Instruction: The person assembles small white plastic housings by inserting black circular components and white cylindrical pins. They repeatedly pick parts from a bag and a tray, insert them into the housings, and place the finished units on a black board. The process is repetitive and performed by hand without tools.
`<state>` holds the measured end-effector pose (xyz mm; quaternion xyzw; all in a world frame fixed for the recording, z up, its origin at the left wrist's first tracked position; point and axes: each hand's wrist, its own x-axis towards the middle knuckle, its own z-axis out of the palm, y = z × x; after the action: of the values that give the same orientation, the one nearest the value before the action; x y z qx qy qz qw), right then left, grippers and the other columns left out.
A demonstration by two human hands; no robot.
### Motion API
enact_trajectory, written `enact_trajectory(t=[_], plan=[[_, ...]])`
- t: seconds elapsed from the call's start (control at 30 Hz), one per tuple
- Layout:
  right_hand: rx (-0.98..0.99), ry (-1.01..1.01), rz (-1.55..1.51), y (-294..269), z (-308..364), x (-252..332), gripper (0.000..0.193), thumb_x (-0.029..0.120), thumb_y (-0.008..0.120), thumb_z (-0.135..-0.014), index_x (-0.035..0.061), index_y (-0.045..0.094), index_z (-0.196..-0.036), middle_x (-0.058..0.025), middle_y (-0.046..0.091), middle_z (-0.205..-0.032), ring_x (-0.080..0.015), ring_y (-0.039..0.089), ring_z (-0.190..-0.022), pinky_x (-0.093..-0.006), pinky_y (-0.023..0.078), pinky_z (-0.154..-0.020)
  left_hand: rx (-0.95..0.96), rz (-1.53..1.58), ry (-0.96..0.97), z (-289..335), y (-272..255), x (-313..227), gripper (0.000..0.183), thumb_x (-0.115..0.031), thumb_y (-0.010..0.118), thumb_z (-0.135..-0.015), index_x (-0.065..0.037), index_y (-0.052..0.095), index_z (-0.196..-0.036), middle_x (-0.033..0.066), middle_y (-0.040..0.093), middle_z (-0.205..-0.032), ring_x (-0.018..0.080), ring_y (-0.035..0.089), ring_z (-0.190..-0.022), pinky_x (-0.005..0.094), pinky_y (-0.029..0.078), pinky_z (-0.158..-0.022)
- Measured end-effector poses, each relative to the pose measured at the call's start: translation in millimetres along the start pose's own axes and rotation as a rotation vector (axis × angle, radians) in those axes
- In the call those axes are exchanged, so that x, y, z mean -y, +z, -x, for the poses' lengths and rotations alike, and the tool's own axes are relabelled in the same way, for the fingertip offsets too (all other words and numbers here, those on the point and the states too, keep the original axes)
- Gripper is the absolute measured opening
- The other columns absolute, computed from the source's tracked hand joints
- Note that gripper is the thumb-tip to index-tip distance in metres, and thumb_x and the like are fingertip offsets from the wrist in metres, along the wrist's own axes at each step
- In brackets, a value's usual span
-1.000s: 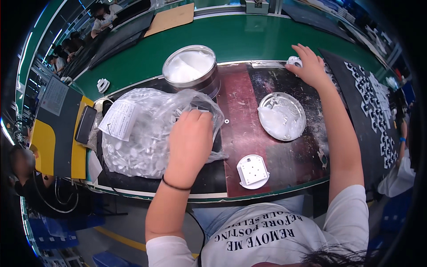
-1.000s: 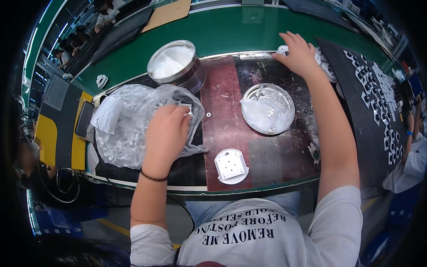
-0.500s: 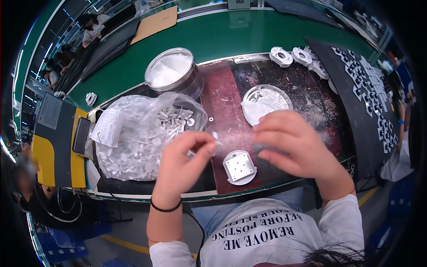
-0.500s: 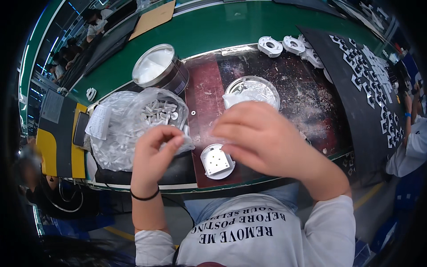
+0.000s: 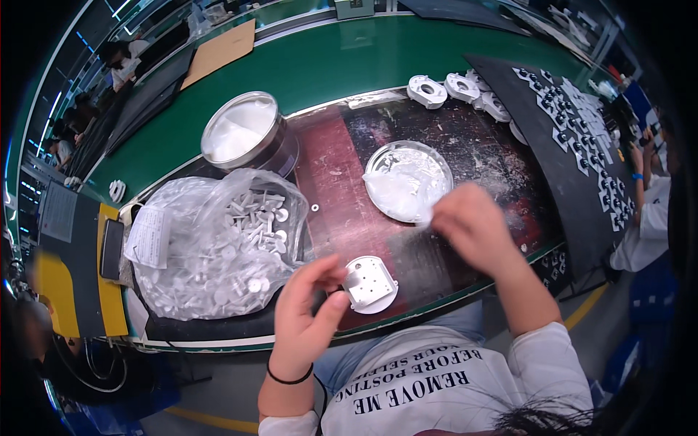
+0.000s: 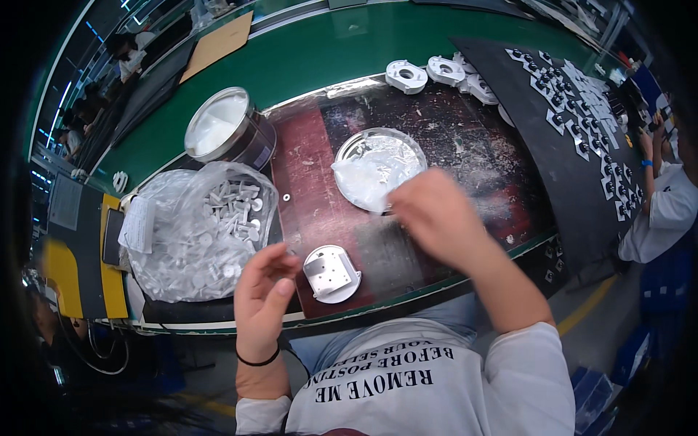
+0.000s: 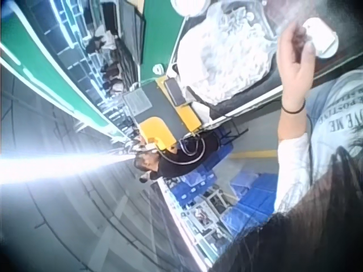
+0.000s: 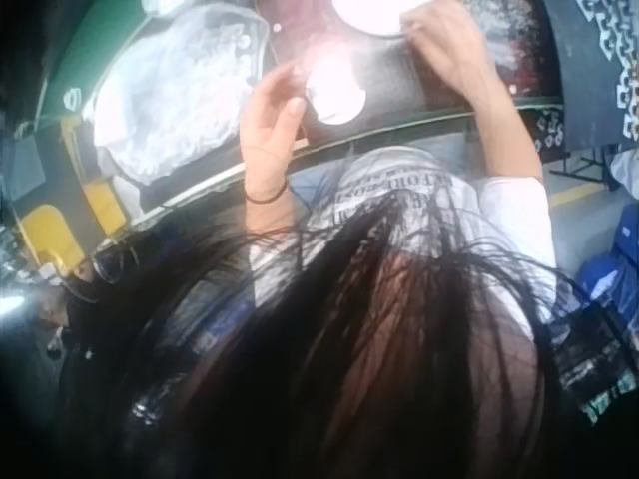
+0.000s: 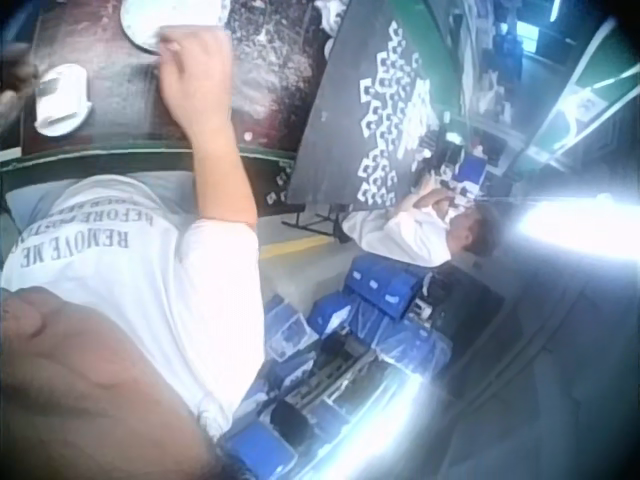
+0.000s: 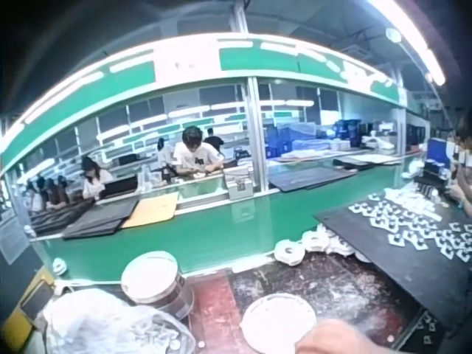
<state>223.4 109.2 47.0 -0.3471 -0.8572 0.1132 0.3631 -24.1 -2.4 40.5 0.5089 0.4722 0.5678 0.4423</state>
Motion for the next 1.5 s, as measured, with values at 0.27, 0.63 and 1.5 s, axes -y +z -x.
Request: enact_trajectory(t=[0.27, 0.63, 1.5], plan=[[0.06, -0.047, 0.375, -19.1, -14.3, -54.7, 0.015, 0.005, 0.066, -0.073, 0.0077, 0.067, -0.088, -0.0039, 0.061, -0.086, -0.0233, 0.056, -0.085, -0.0365, 0.045, -0.076, -0.164, -0.244, 0.115, 4.5, -15.1, 33.6, 0.024, -0.003, 0.061, -0.082, 0.002, 0.061, -0.105, 0.0102, 0.061, -0.092, 0.0169, 0.057, -0.082, 0.0274, 0.046, -0.076], [0.143, -0.037, 0.387, -11.5, -14.0, -60.6, 0.015, 0.006, 0.065, -0.073, 0.0084, 0.067, -0.088, -0.003, 0.061, -0.087, -0.0223, 0.055, -0.088, -0.0352, 0.043, -0.078, -0.101, -0.331, 0.069, 5.4, -16.4, 31.4, 0.022, -0.004, 0.063, -0.08, 0.001, 0.061, -0.101, 0.0118, 0.062, -0.092, 0.0198, 0.059, -0.084, 0.0292, 0.046, -0.078], [0.115, 0.231, 0.171, -15.5, 7.1, -58.1, 0.01, 0.006, 0.06, -0.082, 0.0043, 0.059, -0.092, -0.0092, 0.058, -0.092, -0.0293, 0.055, -0.093, -0.0379, 0.043, -0.083, -0.12, -0.321, 0.072, 7.2, -15.4, 31.1, 0.018, -0.006, 0.062, -0.082, 0.001, 0.062, -0.098, 0.0112, 0.062, -0.091, 0.0205, 0.059, -0.083, 0.0294, 0.046, -0.077]])
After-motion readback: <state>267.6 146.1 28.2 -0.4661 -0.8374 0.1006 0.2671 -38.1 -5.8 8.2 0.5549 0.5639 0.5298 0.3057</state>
